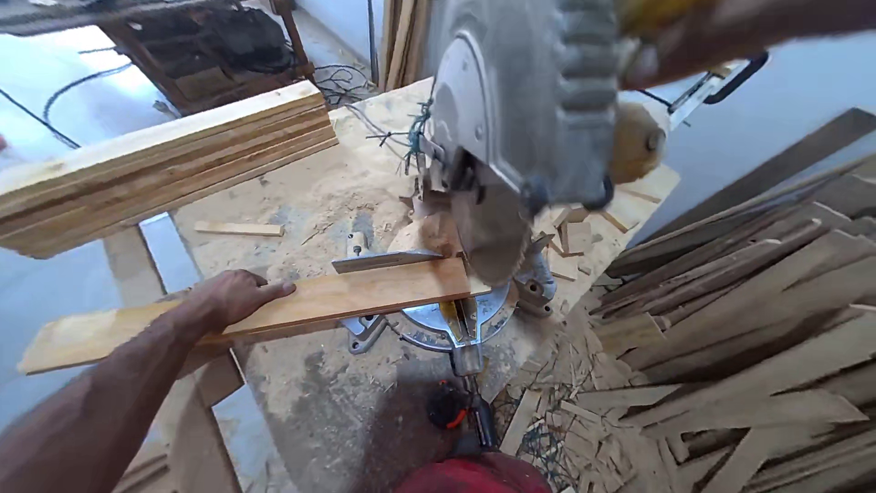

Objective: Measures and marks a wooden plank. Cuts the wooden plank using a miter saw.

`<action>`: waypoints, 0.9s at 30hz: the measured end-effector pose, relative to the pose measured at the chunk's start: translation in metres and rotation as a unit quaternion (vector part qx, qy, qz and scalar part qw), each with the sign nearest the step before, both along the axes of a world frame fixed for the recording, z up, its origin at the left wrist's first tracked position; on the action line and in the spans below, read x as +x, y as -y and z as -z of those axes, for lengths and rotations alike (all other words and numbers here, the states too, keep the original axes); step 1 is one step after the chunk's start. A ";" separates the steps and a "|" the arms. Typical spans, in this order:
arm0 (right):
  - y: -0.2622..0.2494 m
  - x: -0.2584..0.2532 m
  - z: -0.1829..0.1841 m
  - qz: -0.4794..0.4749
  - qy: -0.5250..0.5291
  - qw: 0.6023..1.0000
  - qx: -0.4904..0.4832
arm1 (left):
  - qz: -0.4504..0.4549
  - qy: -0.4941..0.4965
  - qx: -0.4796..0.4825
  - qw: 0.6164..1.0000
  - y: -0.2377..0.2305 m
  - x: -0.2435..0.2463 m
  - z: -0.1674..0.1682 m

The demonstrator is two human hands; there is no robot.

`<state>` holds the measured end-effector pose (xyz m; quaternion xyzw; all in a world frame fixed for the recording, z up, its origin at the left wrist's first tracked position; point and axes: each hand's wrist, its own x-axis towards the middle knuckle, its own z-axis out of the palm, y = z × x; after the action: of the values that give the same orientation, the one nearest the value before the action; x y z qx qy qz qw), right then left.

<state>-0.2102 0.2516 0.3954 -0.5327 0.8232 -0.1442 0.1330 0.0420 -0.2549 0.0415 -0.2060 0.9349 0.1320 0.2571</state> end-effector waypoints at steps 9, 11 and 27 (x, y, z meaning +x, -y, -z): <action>-0.031 0.145 0.058 0.167 -0.116 0.968 0.145 | 0.010 -0.007 0.005 1.000 0.031 0.010 0.004; -0.035 0.158 0.070 0.161 -0.141 0.967 0.141 | 0.012 0.000 0.005 1.000 0.031 0.009 0.002; -0.063 0.194 0.151 0.149 -0.292 0.943 0.051 | 0.009 0.009 -0.006 1.000 0.030 0.005 0.007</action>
<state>-0.0166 0.3149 0.2448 -0.4148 0.9024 0.0416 -0.1090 0.0469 -0.2847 0.0348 -0.2003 0.9351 0.1223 0.2656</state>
